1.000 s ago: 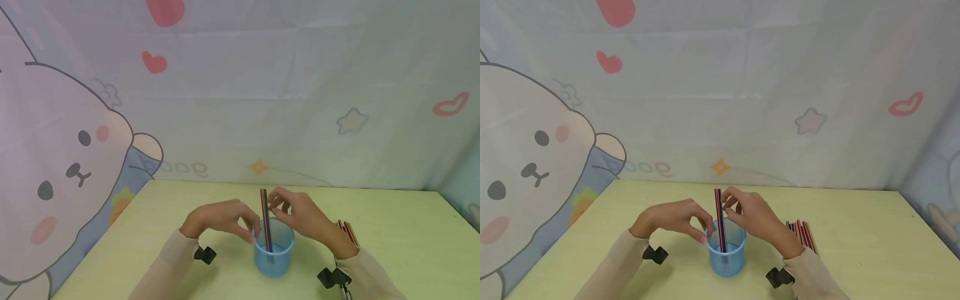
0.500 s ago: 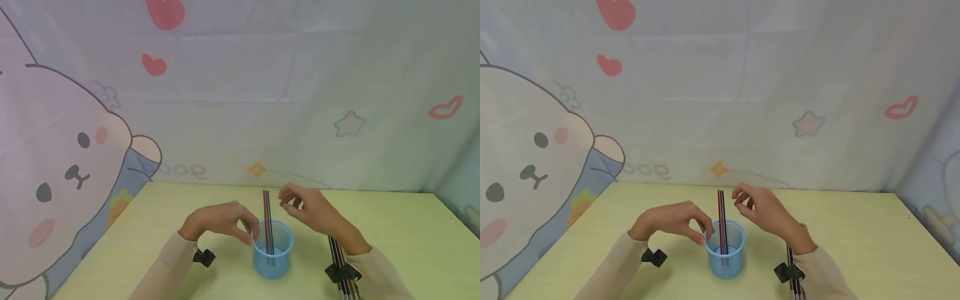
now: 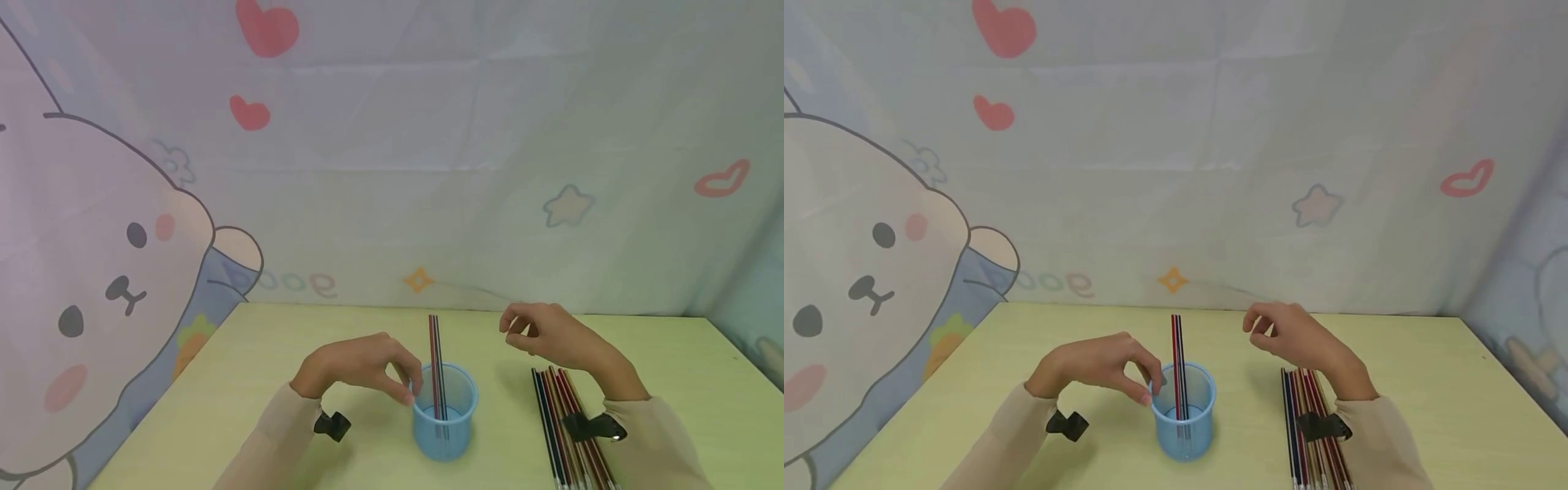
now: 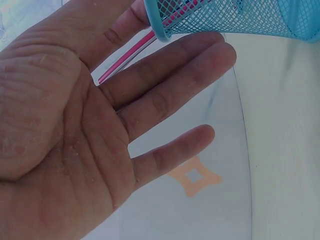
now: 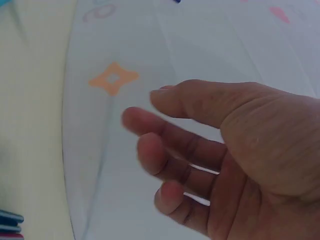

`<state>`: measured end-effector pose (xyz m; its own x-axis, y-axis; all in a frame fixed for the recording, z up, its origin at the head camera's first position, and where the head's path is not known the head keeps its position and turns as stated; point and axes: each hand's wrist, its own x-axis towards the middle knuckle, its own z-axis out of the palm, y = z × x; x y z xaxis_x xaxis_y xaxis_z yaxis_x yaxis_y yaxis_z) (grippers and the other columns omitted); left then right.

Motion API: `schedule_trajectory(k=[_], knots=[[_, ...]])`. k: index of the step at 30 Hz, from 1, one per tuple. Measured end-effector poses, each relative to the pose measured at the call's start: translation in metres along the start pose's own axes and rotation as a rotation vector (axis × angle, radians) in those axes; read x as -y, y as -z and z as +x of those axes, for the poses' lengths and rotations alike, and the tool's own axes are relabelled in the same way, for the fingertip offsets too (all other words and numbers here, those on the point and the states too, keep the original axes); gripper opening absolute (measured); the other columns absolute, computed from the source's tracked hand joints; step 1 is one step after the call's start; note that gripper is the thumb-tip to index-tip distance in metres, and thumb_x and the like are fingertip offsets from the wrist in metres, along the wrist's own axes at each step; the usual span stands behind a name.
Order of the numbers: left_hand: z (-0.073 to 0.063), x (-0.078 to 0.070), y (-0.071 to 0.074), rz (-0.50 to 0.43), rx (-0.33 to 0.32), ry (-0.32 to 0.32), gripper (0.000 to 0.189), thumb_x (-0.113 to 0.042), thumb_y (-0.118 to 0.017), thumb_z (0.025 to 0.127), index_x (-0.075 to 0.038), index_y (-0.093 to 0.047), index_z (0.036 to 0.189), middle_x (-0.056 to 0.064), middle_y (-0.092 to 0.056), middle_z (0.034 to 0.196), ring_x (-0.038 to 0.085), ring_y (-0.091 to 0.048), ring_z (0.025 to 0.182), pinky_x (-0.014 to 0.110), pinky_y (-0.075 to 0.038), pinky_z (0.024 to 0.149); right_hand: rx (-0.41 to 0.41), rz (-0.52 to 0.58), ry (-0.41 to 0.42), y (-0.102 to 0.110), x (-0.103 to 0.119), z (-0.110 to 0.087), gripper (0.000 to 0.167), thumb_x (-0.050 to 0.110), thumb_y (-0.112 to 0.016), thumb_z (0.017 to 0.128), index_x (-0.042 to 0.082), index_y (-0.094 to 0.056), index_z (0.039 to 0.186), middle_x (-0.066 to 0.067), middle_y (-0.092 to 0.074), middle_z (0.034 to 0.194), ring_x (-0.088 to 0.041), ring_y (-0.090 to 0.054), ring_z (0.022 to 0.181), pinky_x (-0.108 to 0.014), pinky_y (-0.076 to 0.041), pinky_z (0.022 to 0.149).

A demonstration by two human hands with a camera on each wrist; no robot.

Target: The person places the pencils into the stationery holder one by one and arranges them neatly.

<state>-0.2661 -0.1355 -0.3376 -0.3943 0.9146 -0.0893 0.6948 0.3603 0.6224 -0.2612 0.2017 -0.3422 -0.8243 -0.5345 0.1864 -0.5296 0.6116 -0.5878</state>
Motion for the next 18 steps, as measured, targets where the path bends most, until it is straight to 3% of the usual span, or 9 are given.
schedule_trajectory(k=[8,18], knots=[[0.000,0.000,0.001,-0.009,0.003,-0.007,0.010,-0.019,-0.074,0.091,-0.011,-0.072,0.094,-0.004,-0.072,0.097,0.001,-0.067,0.095,0.021,-0.054,0.087,0.188,0.035,-0.137,0.001,-0.020,-0.008,0.009,0.004,-0.062,0.095,0.009,-0.062,0.103,-0.007,-0.066,0.092,-0.022,-0.059,0.065,-0.036,-0.052,0.058],[-0.006,0.001,0.001,0.018,-0.010,0.010,0.008,-0.020,-0.075,0.091,-0.013,-0.073,0.093,-0.011,-0.070,0.093,0.000,-0.067,0.093,0.020,-0.054,0.086,0.245,0.036,-0.227,-0.019,-0.049,-0.004,0.014,-0.004,-0.060,0.090,0.007,-0.063,0.097,-0.006,-0.064,0.079,-0.016,-0.049,0.057,-0.030,-0.041,0.054]])
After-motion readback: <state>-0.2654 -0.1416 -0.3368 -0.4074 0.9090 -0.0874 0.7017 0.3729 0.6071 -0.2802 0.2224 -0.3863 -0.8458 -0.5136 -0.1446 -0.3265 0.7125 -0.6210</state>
